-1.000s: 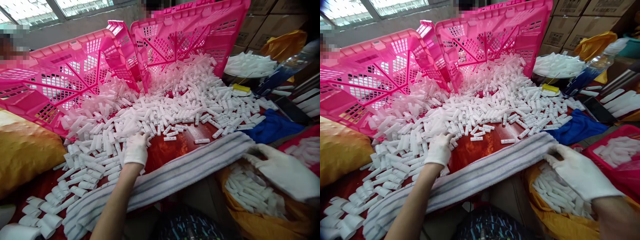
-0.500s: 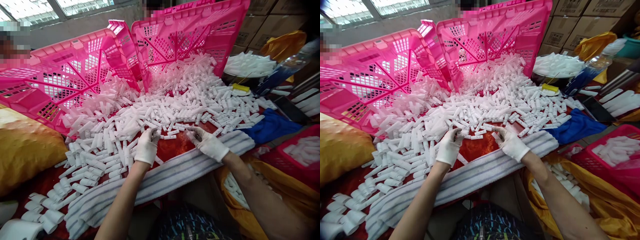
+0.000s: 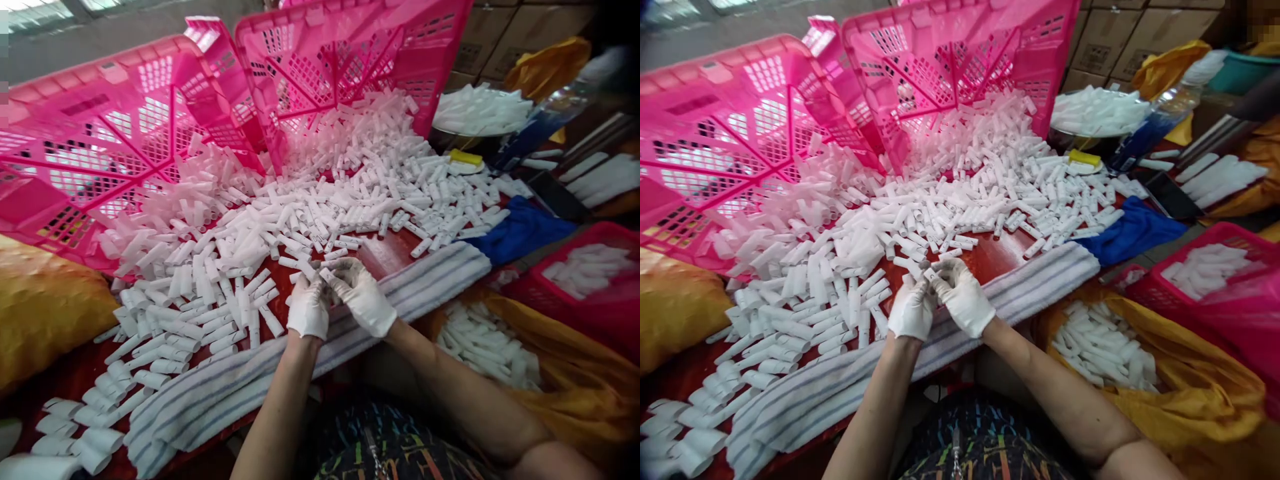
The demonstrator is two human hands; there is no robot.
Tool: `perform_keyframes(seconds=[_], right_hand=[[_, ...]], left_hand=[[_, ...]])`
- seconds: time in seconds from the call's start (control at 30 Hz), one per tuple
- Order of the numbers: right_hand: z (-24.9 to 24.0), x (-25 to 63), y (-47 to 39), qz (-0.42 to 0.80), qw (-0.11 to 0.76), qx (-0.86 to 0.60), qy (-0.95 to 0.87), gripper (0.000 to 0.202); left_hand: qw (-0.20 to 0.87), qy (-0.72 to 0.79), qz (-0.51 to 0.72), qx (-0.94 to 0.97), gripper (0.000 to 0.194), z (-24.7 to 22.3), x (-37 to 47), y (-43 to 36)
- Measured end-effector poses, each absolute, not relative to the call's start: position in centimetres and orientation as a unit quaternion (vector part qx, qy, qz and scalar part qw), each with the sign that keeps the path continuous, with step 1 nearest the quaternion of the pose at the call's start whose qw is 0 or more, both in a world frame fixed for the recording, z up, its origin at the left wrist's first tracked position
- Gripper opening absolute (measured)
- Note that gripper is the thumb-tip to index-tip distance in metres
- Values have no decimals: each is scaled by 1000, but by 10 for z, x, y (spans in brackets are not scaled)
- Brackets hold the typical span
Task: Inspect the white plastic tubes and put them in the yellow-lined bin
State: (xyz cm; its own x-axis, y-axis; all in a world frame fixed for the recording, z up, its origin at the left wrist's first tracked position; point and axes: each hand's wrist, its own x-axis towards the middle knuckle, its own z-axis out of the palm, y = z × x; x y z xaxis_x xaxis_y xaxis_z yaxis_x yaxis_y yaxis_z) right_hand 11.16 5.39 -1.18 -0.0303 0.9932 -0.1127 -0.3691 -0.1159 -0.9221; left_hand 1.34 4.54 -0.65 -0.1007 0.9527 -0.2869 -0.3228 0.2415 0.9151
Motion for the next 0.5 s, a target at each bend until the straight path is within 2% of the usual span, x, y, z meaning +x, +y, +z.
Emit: perform_keyframes(seconds=[0.07, 0.17, 0.33, 0.5], right_hand=[[-6, 119, 54, 593, 575, -438, -356, 39], [9, 142, 56, 540, 595, -455, -384, 36], [18, 178, 57, 530, 513, -470, -486, 30], [15, 180, 56, 545, 429, -478, -539, 30]], left_hand=[[563, 547, 521, 336, 49, -8, 12, 39], [537, 570, 456, 423, 44, -7, 7, 31], [515, 546, 426, 505, 31, 1, 6, 26], [523, 557, 400, 506, 29, 1, 12, 20]])
